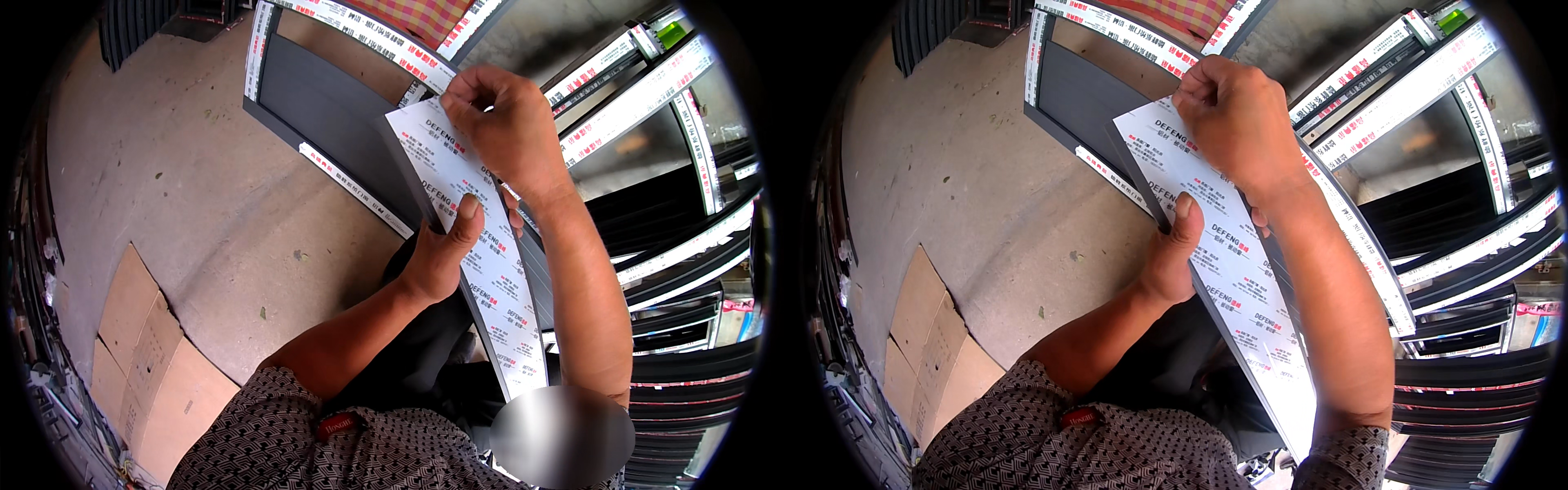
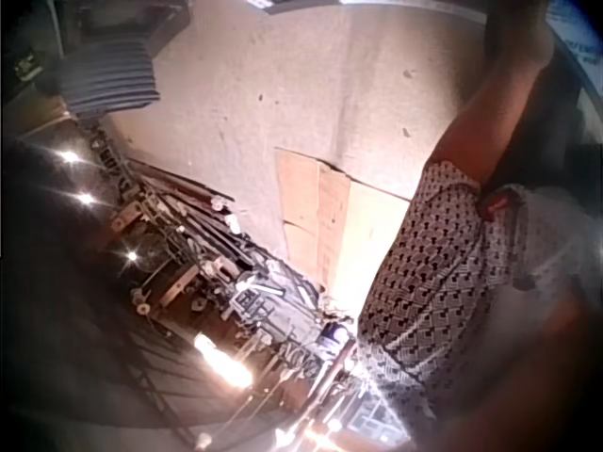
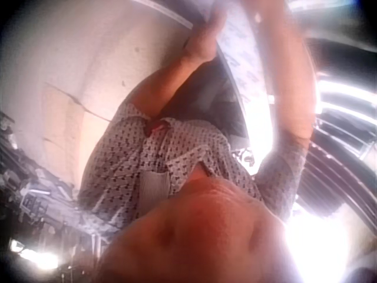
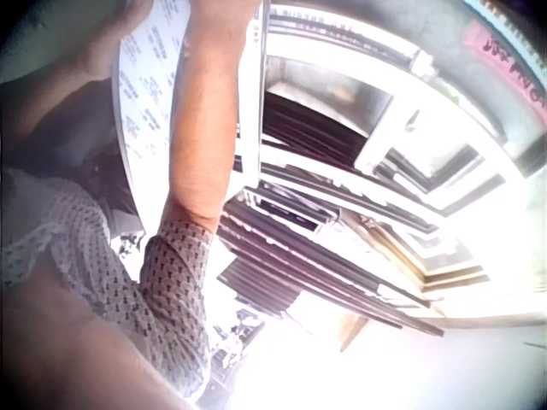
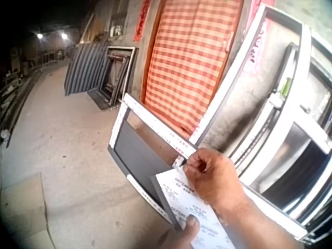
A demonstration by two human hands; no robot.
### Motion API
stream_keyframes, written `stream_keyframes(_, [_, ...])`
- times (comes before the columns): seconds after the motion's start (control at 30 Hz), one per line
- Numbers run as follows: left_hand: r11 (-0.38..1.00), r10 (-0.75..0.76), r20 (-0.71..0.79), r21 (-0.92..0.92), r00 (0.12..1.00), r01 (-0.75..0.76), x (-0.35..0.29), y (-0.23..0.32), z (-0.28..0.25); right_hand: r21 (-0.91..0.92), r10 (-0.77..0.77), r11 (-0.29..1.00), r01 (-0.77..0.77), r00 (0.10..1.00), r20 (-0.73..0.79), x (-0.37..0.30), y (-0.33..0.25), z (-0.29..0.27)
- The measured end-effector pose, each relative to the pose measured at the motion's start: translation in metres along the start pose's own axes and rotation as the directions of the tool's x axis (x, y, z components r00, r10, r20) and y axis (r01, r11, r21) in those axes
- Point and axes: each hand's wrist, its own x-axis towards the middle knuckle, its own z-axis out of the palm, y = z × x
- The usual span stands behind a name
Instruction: The person assembles a window frame by inserting a dark gray profile into a larger frame structure. They use a cordless drill to secure the profile with screws at multiple points along the edge. The person adjusts the frame and profile to ensure proper alignment before fastening.
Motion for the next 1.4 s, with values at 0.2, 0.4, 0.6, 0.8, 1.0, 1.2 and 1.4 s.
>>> stream_keyframes(0.2, [0.994, -0.06, 0.01, 0.087, 0.998, 0.059, 0.0, 0.005, -0.002, -0.135, 0.059, 0.99, -0.045, 0.993, 0.1, 0.01, -0.007, -0.001])
stream_keyframes(0.4, [0.986, -0.089, -0.002, 0.138, 0.996, 0.088, -0.001, 0.007, 0.0, -0.262, -0.056, 0.961, 0.089, 0.99, 0.132, 0.015, -0.002, 0.004])
stream_keyframes(0.6, [0.988, -0.097, 0.091, 0.127, 0.991, 0.085, 0.001, 0.008, -0.007, -0.298, -0.372, 0.879, 0.372, 0.926, 0.059, 0.0, 0.015, 0.011])
stream_keyframes(0.8, [0.976, -0.169, 0.131, 0.16, 0.977, 0.148, 0.0, 0.006, -0.012, -0.374, -0.267, 0.887, 0.271, 0.962, 0.062, -0.006, 0.001, 0.011])
stream_keyframes(1.0, [0.98, -0.109, 0.092, 0.174, 0.99, 0.091, -0.002, 0.004, -0.013, -0.004, 0.008, 1.0, -0.008, 0.996, 0.093, -0.025, -0.025, -0.003])
stream_keyframes(1.2, [0.985, -0.038, 0.004, 0.168, 0.999, 0.037, -0.005, 0.004, -0.007, 0.251, 0.068, 0.962, -0.106, 0.985, 0.156, -0.058, -0.029, -0.022])
stream_keyframes(1.4, [1.0, 0.009, -0.019, 0.028, 1.0, -0.008, 0.004, 0.002, -0.012, 0.64, 0.259, 0.695, -0.328, 0.944, 0.203, -0.114, -0.012, -0.078])
